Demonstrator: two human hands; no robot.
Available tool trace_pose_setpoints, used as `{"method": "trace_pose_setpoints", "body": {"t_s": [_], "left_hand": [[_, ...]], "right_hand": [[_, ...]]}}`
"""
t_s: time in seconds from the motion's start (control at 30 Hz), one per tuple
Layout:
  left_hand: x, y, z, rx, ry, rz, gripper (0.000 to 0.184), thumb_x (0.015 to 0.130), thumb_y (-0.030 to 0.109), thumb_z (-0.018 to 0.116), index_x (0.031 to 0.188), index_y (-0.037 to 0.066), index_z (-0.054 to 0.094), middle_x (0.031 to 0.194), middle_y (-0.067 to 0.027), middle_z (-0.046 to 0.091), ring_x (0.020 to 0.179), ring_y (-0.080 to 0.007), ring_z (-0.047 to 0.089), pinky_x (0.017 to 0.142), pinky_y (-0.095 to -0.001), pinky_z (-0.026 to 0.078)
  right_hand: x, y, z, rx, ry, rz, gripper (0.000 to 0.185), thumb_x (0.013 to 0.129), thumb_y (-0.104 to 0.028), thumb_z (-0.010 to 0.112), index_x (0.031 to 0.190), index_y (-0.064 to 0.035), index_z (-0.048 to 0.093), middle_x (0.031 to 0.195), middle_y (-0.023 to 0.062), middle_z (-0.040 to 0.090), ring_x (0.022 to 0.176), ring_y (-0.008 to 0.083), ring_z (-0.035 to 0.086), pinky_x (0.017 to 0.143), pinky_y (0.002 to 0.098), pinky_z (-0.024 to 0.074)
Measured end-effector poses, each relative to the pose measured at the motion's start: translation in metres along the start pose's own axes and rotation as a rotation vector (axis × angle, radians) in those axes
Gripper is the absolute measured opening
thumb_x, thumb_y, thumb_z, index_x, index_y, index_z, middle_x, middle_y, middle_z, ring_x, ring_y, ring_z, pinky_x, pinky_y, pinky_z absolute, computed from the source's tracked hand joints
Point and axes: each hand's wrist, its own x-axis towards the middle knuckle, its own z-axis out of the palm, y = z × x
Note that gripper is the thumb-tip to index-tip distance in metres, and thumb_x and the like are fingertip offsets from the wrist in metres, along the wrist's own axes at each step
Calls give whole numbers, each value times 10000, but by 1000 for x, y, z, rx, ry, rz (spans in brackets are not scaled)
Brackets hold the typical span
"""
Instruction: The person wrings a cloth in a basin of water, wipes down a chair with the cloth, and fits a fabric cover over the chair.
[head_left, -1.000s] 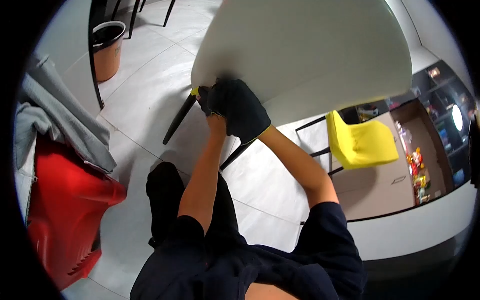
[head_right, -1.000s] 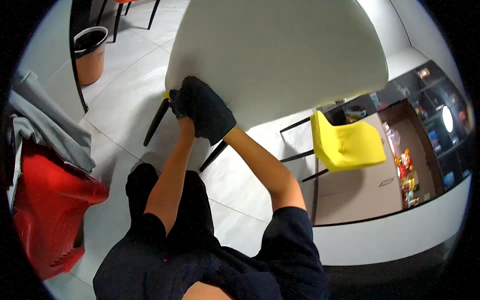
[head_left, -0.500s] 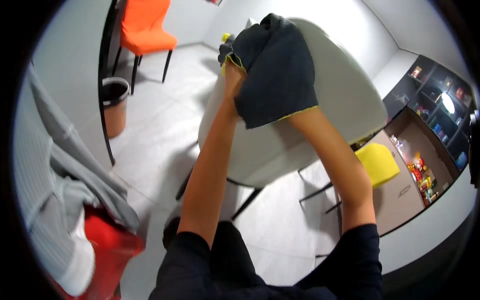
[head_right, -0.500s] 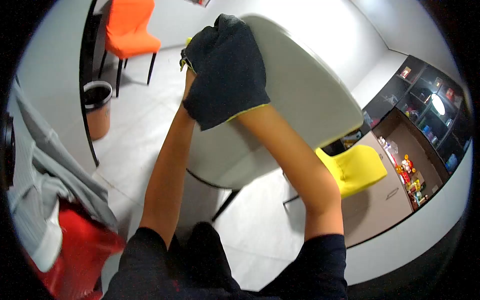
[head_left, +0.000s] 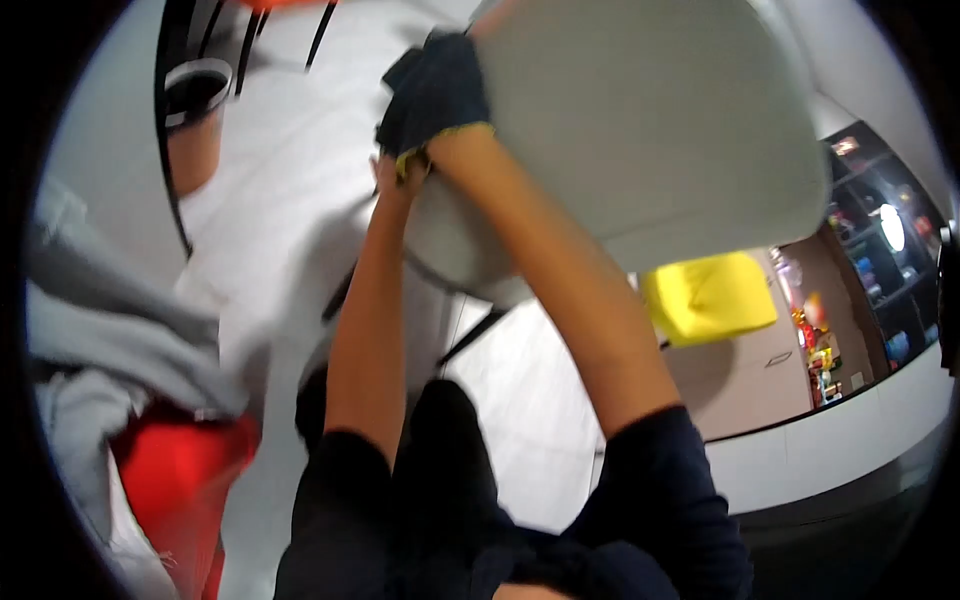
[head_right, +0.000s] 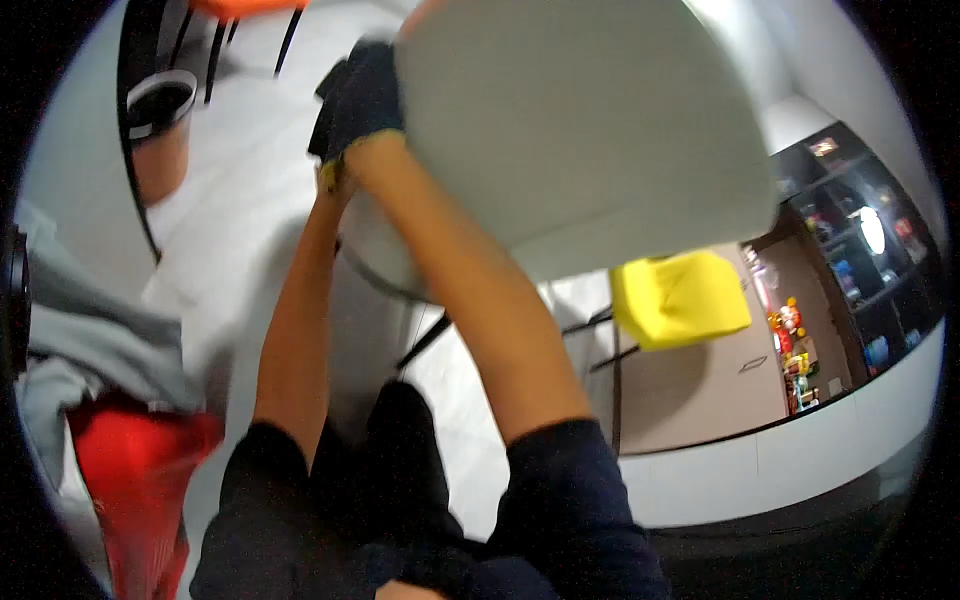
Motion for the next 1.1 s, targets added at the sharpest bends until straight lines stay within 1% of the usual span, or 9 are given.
{"method": "trace_pose_setpoints", "body": {"t_s": [0.23,0.4,0.5,0.53,0.6,0.83,0.9,1.03,1.1], "left_hand": [[-84,16,29,-14,-8,-22,507,807,315,508,1223,51,391,1274,-146,392,1185,-304,353,1024,-441,186],[-171,35,59,-27,15,19,566,802,288,534,1258,27,324,1296,-172,346,1207,-325,311,1029,-442,168],[-203,57,68,5,61,176,606,800,272,550,1279,13,284,1310,-187,319,1221,-337,285,1031,-443,157],[-203,70,68,28,106,264,621,799,267,555,1286,8,271,1314,-192,309,1225,-342,276,1032,-443,153],[-183,113,60,106,259,512,650,797,256,566,1300,-1,244,1323,-202,291,1234,-350,259,1034,-443,146],[-75,397,-75,-257,663,880,646,780,242,579,1292,-6,272,1352,-189,242,1261,-349,197,1039,-441,102],[-45,441,-97,15,867,923,533,825,304,445,1222,-34,333,1290,-252,306,1240,-390,219,1029,-465,139],[-49,449,-97,-50,862,940,577,823,324,433,1196,-105,334,1293,-289,288,1215,-456,228,1018,-521,109],[-64,402,-87,243,857,959,553,862,358,380,1169,-100,339,1228,-312,330,1199,-445,258,1011,-496,155]], "right_hand": [[-85,-57,8,1325,132,372,256,634,-226,639,845,-91,587,781,90,575,775,271,508,733,413,402],[-175,-23,-30,938,427,321,228,661,-172,614,866,-76,591,836,127,587,800,333,547,727,392,443],[-239,12,-52,813,66,622,242,715,-171,589,919,-40,598,933,159,579,855,325,552,766,365,434],[-262,10,-32,1024,241,974,243,758,-188,574,931,-18,593,913,182,566,872,307,543,776,351,421],[-279,29,3,599,605,1178,303,763,-200,581,1010,-25,561,923,172,562,872,298,538,791,348,409],[-221,182,-97,539,948,714,443,746,-202,584,1145,-42,476,946,154,550,873,313,519,816,353,378],[-206,204,-122,574,1011,585,487,742,-202,585,1183,-46,451,952,149,547,873,318,514,823,354,369],[-183,195,-121,289,1240,772,535,757,-218,586,1223,-59,376,1012,175,476,931,333,462,866,366,327],[-203,148,-98,474,1025,925,624,782,-261,568,1284,-72,248,1163,197,333,1074,333,339,939,379,241]]}}
